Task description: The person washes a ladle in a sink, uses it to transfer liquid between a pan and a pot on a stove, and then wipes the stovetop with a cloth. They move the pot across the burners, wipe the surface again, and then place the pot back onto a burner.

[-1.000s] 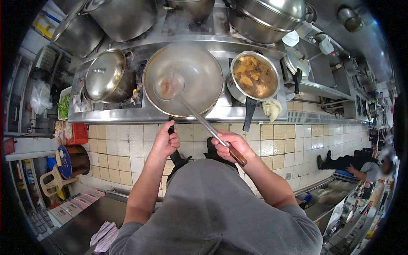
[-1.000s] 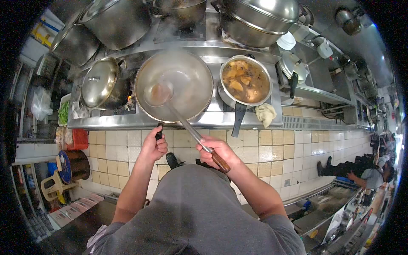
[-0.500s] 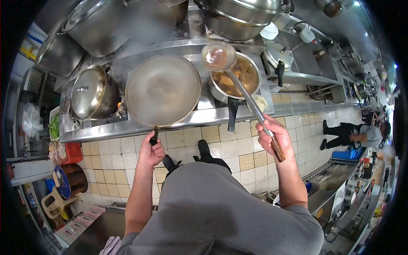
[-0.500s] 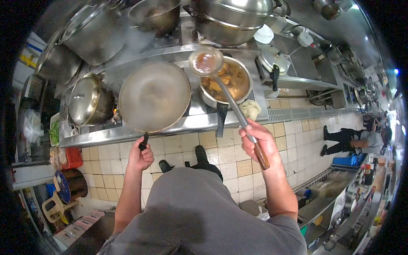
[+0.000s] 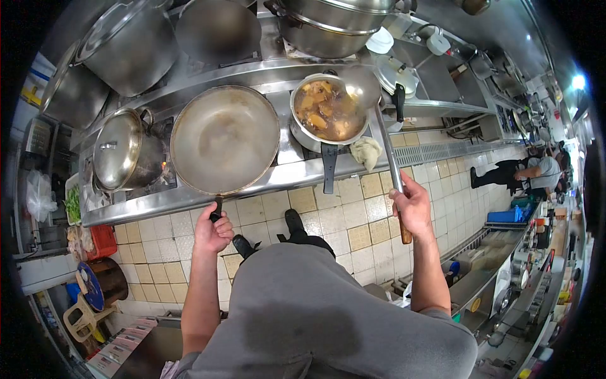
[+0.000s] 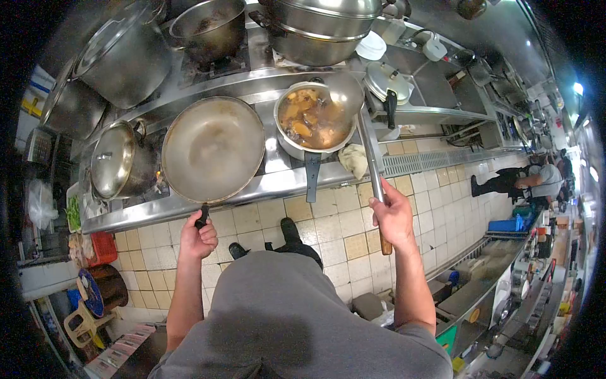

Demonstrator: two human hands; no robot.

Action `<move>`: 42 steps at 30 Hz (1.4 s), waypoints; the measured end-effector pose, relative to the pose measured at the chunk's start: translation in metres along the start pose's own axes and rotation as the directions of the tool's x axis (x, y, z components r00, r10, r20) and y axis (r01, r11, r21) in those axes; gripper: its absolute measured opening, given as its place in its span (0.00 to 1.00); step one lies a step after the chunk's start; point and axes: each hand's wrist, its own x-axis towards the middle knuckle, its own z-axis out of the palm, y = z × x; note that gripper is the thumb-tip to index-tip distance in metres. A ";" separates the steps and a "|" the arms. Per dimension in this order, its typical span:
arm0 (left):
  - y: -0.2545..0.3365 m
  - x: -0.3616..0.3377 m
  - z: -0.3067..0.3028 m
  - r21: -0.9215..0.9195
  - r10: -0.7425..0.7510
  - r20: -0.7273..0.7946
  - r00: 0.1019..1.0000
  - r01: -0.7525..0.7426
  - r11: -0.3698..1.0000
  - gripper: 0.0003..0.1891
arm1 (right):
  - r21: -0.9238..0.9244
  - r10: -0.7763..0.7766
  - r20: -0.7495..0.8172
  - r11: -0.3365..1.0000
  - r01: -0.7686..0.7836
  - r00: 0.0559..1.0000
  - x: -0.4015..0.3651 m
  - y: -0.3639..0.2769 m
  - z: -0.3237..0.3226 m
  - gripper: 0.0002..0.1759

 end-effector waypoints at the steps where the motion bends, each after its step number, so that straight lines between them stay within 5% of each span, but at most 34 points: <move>1: -0.001 0.002 -0.003 0.000 0.000 0.000 1.000 0.000 1.000 0.20 | -0.083 -0.030 -0.017 0.996 0.029 0.999 -0.003 -0.005 0.001 0.33; 8: -0.014 0.007 -0.013 0.005 0.036 0.036 0.999 -0.036 0.999 0.19 | -0.316 -0.150 -0.007 0.939 0.140 0.989 -0.015 -0.024 0.022 0.33; 15: -0.019 0.013 -0.026 0.014 0.088 0.045 0.995 -0.089 0.996 0.19 | -0.285 -0.089 0.313 0.941 0.183 0.946 -0.001 -0.014 0.087 0.32; 17: -0.022 0.014 -0.027 0.044 0.100 0.043 0.994 -0.102 0.994 0.19 | -0.311 -0.216 0.406 0.881 0.357 0.888 0.005 -0.010 0.108 0.32; 21: -0.024 0.015 -0.029 0.059 0.129 0.023 0.991 -0.131 0.990 0.18 | -0.403 -0.197 0.476 0.818 0.412 0.857 0.017 -0.008 0.140 0.33; 26: -0.025 0.017 -0.034 0.063 0.143 0.032 0.989 -0.145 0.987 0.17 | -0.502 -0.125 0.491 0.768 0.398 0.862 0.030 -0.007 0.154 0.33; 32: -0.025 0.022 -0.042 0.081 0.164 0.049 0.985 -0.168 0.983 0.17 | -0.402 -0.225 0.470 0.807 0.433 0.854 0.043 0.025 0.145 0.33; 35: -0.026 0.021 -0.039 0.097 0.180 0.026 0.983 -0.181 0.979 0.17 | -0.357 -0.105 0.497 0.880 0.313 0.861 0.031 0.029 0.139 0.32; 37: -0.027 0.018 -0.033 0.113 0.192 -0.012 0.981 -0.190 0.975 0.17 | -0.254 0.105 0.525 0.967 0.037 0.844 0.019 0.033 0.138 0.31; 39: -0.029 0.016 -0.027 0.142 0.214 -0.013 0.977 -0.210 0.967 0.17 | -0.221 0.121 0.551 0.975 0.005 0.826 0.005 0.033 0.145 0.31; 42: -0.028 0.010 -0.012 0.166 0.212 -0.044 0.976 -0.202 0.965 0.17 | -0.084 0.256 0.600 0.962 -0.258 0.758 -0.010 0.036 0.157 0.30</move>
